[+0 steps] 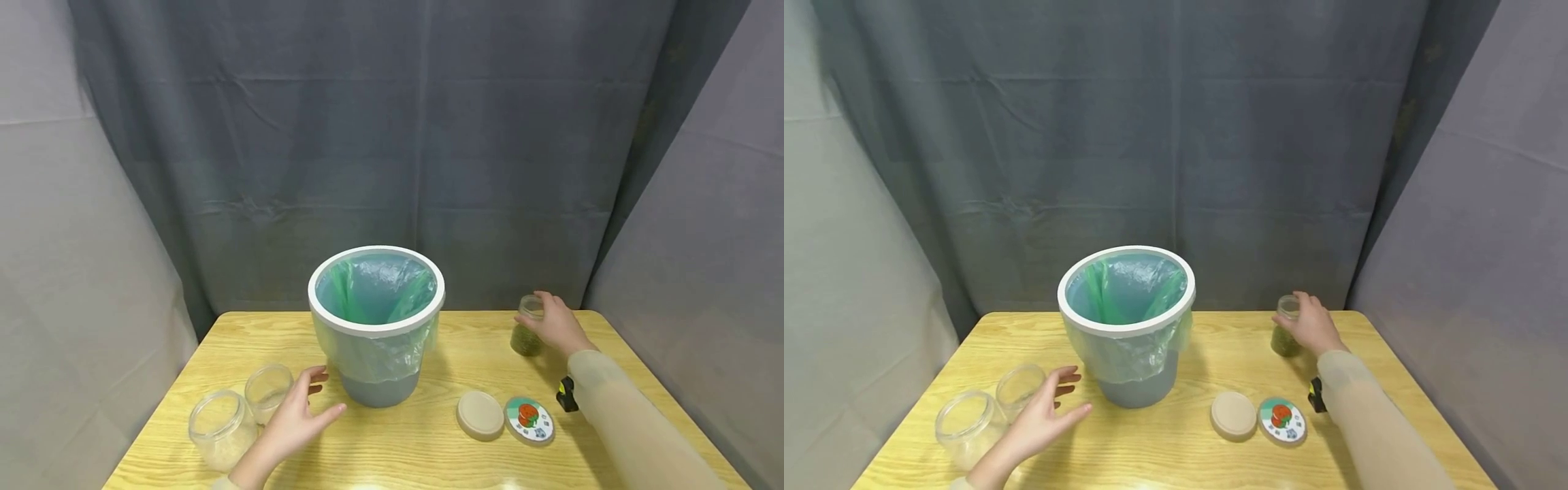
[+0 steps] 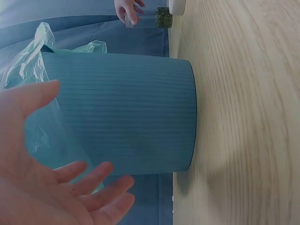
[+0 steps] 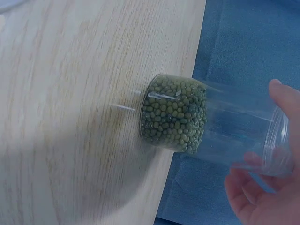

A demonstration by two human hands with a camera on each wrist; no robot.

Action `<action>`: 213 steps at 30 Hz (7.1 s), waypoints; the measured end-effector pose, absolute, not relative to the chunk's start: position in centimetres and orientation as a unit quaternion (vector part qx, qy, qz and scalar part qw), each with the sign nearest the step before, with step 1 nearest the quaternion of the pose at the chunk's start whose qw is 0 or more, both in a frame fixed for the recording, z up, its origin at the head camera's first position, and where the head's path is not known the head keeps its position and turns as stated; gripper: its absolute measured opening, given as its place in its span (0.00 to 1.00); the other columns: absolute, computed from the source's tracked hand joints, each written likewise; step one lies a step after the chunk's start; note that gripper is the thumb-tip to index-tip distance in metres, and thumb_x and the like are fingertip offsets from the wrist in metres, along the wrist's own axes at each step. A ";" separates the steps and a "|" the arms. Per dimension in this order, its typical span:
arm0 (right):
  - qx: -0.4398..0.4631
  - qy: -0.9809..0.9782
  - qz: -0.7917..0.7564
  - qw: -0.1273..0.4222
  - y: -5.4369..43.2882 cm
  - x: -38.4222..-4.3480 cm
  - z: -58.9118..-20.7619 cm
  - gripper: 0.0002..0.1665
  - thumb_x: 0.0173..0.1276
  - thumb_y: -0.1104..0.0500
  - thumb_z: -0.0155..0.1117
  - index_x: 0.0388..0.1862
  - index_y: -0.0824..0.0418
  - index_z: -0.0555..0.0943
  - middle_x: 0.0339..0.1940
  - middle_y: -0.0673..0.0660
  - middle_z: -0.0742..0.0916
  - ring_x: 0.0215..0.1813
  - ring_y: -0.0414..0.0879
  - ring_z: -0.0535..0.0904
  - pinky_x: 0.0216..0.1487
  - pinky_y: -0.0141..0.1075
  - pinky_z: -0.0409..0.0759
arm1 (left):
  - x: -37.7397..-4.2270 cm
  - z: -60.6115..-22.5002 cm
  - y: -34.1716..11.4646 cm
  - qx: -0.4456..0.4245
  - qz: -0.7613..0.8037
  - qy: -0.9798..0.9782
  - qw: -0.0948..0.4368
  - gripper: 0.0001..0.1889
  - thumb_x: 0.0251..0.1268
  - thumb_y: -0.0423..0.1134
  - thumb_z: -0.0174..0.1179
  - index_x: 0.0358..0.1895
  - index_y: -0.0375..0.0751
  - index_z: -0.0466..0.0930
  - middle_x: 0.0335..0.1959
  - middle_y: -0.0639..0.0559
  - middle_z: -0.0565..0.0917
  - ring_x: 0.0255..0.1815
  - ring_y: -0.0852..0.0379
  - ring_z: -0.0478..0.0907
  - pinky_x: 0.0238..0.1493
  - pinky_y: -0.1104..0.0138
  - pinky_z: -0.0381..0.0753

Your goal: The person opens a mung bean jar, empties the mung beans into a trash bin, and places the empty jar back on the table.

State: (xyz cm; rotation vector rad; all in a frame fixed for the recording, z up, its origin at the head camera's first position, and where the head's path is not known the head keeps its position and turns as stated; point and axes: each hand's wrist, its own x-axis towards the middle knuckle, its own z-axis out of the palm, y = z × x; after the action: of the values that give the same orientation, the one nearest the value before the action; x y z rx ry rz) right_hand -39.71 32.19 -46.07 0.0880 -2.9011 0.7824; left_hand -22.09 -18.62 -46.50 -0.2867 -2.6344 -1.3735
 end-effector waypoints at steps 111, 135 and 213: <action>0.349 -0.806 0.326 0.349 12.8 -18.5 -31.6 0.31 0.59 0.44 0.79 0.59 0.52 0.82 0.38 0.41 0.83 0.36 0.37 0.75 0.35 0.29 0.75 | -16.8 -38.6 -5.8 -0.264 -0.593 -0.761 -0.011 0.39 0.57 0.44 0.77 0.71 0.55 0.66 0.62 0.52 0.79 0.60 0.59 0.79 0.61 0.67 0.78; 0.347 -0.880 0.299 0.128 14.6 -17.6 -30.3 0.34 0.67 0.37 0.71 0.68 0.46 0.76 0.47 0.39 0.81 0.41 0.35 0.74 0.37 0.29 0.78 | -17.4 -39.0 -9.3 -0.293 -0.512 -0.807 0.015 0.34 0.55 0.47 0.78 0.65 0.52 0.73 0.54 0.56 0.84 0.47 0.63 0.83 0.48 0.68 0.83; 0.295 -0.817 0.483 0.104 14.9 -19.9 -42.9 0.17 0.75 0.60 0.65 0.59 0.59 0.76 0.32 0.46 0.80 0.22 0.28 0.68 0.20 0.29 0.72 | -19.8 -45.3 -11.1 -0.313 -0.428 -0.845 0.064 0.32 0.57 0.51 0.77 0.64 0.46 0.78 0.56 0.52 0.86 0.52 0.63 0.82 0.54 0.65 0.83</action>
State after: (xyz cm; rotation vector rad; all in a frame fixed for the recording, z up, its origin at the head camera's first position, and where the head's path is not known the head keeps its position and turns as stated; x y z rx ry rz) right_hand -19.95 14.89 -42.88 0.8712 -2.4105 1.4249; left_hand -19.83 -11.15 -45.30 -0.9461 -2.5527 -1.2935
